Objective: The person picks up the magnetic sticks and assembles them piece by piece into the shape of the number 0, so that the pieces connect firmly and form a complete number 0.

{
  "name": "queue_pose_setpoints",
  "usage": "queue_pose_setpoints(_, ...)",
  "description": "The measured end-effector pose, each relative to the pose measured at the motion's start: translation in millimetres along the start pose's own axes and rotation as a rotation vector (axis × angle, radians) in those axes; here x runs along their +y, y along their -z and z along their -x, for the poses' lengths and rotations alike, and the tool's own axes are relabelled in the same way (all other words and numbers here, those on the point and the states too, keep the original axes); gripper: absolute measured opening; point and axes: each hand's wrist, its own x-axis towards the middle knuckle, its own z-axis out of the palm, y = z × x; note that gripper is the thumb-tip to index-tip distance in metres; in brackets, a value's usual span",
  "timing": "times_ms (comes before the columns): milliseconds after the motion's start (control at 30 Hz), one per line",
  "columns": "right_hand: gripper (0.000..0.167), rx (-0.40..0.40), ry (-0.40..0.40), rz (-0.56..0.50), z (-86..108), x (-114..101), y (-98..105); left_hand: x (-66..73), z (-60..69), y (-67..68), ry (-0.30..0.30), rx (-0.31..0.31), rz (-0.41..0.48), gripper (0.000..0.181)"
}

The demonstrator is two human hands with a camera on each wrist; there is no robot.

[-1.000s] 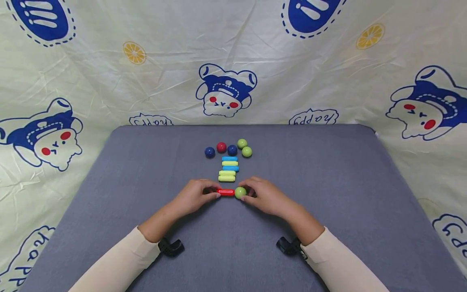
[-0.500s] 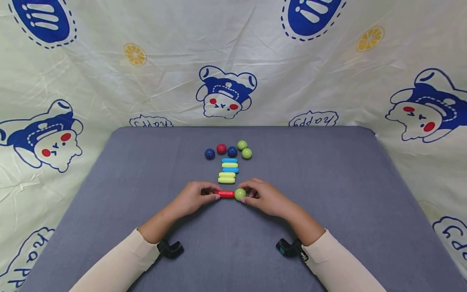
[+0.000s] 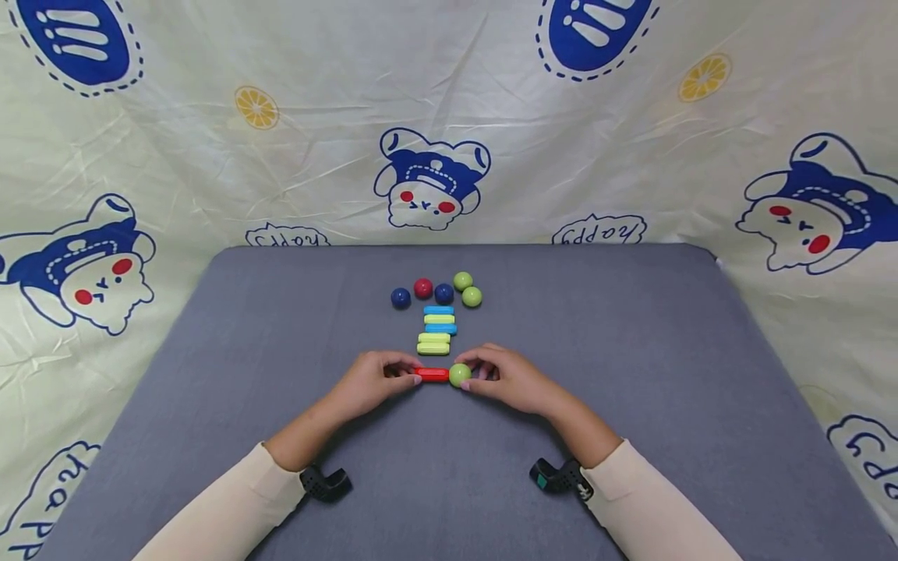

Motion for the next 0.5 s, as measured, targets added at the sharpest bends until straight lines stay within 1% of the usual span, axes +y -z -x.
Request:
queue_pose_setpoints(333,0.033,0.01,0.028,-0.007,-0.2,1.4,0.9,0.7,-0.2,3.3,-0.024,-0.021,0.026,0.018)
queue_pose_setpoints(400,0.033,0.011,0.03,-0.015,0.3,1.3,0.8,0.5,-0.6,4.4,-0.024,-0.013,0.041,0.017)
queue_pose_setpoints(500,0.035,0.01,0.029,-0.023,0.5,0.7,0.8,-0.6,-1.8,8.2,-0.011,0.016,0.07,0.018)
